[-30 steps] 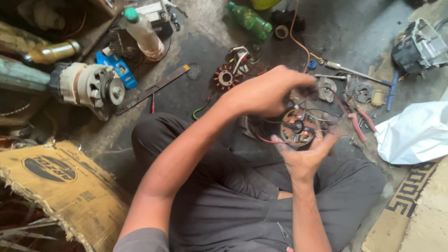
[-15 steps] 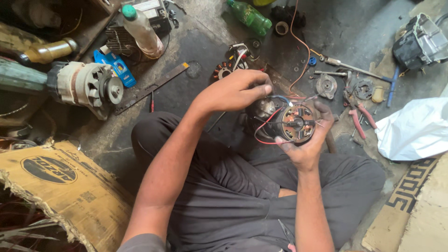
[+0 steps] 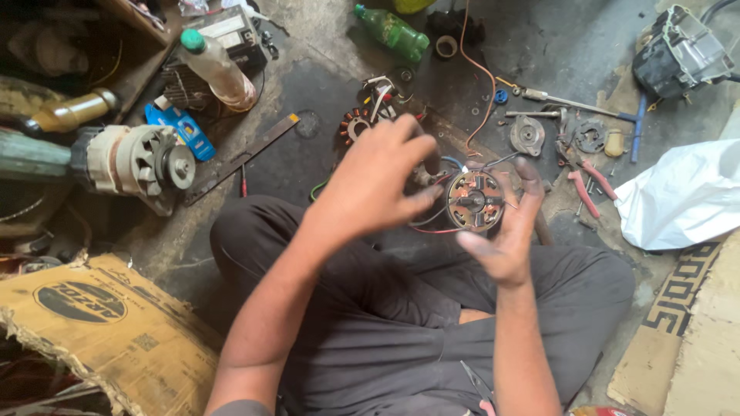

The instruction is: The person sits on the workshop floor and disassembles an automotive electric motor, using pliers and a screwdriver to remove wires and parts from the housing. They pull the armature out of the casing and separate the end components by hand.

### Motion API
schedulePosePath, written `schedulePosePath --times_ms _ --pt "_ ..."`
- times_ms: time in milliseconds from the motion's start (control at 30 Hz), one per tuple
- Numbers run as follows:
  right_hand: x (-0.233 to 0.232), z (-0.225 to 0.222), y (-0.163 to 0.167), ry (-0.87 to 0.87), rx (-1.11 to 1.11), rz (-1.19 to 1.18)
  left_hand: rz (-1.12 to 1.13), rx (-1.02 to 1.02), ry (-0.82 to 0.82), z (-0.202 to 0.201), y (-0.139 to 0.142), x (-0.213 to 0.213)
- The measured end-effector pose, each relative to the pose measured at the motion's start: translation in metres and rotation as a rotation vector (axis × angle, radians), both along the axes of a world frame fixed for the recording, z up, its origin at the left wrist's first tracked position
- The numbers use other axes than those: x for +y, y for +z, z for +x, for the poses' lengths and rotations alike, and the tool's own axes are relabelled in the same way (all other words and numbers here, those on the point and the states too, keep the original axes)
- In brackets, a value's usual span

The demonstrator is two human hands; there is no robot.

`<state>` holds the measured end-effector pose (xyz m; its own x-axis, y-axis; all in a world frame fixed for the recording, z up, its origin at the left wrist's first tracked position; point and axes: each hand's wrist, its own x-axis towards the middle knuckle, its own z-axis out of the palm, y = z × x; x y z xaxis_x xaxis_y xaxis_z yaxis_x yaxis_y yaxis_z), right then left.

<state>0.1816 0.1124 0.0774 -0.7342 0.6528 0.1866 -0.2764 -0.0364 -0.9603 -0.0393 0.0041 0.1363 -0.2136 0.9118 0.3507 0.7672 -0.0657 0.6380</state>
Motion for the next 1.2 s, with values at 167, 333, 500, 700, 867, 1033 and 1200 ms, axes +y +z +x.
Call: schedulePosePath --times_ms 167,333,500,700,867,1033,1200 --pt "0.012 0.008 0.005 0.089 -0.021 0.044 0.031 0.143 0.059 0.02 -0.002 0.005" --pt "0.006 0.001 -0.011 -0.038 -0.146 0.34 0.13 0.03 0.182 0.028 -0.011 0.012" --pt "-0.009 -0.004 -0.027 -0.244 -0.211 0.422 0.181 -0.101 0.343 0.036 -0.014 0.012" --pt "-0.004 -0.006 -0.026 -0.215 -0.201 0.45 0.222 -0.221 0.288 0.038 -0.017 0.002" --pt "0.002 -0.005 -0.022 -0.131 -0.213 0.387 0.203 -0.241 0.2 0.041 -0.019 -0.002" --pt "-0.001 -0.007 -0.019 -0.143 -0.244 0.326 0.185 -0.224 0.103 0.041 -0.02 -0.005" --pt "0.0 -0.008 -0.018 -0.156 -0.234 0.413 0.132 -0.238 0.011 0.036 -0.017 -0.005"
